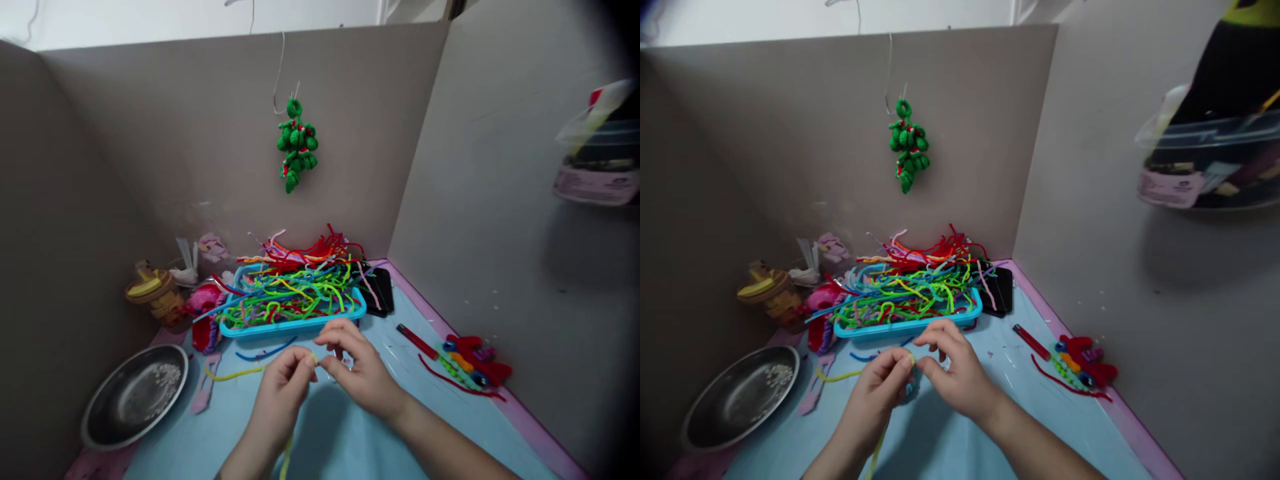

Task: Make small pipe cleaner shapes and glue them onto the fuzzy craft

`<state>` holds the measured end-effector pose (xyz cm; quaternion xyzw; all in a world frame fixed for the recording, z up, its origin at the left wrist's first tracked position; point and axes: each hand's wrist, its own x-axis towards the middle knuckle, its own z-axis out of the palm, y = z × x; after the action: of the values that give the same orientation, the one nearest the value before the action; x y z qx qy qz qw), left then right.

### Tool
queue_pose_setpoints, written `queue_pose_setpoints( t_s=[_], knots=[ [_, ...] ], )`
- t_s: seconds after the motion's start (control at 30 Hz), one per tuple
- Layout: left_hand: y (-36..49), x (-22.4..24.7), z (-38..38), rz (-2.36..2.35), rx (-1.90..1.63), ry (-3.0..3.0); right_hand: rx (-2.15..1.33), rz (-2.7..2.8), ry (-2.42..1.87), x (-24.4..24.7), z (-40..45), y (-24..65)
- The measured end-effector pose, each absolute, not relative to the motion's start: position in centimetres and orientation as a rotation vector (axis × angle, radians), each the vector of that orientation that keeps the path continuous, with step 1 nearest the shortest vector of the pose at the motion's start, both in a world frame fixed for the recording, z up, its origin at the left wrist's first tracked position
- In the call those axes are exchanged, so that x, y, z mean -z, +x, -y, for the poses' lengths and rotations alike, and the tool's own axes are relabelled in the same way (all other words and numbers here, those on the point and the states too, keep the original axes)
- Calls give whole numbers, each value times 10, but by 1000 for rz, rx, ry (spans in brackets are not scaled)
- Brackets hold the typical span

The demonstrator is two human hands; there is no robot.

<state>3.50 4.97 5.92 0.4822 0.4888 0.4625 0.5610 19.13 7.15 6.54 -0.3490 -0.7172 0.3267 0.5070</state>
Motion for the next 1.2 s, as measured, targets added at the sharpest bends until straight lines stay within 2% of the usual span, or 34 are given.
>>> queue_pose_setpoints(
  t_s=[0.37, 0.87, 1.2],
  knots=[
    [36, -55, -55, -1190, -1109, 1193, -771, 1709, -919, -62, -69, 186],
    [44, -64, -51, -1148, -1085, 883, 114, 1995, -793, -48, -62, 187],
    [43, -53, -51, -1137, -1129, 1034, -188, 1901, -720, -51, -59, 181]
  ],
)
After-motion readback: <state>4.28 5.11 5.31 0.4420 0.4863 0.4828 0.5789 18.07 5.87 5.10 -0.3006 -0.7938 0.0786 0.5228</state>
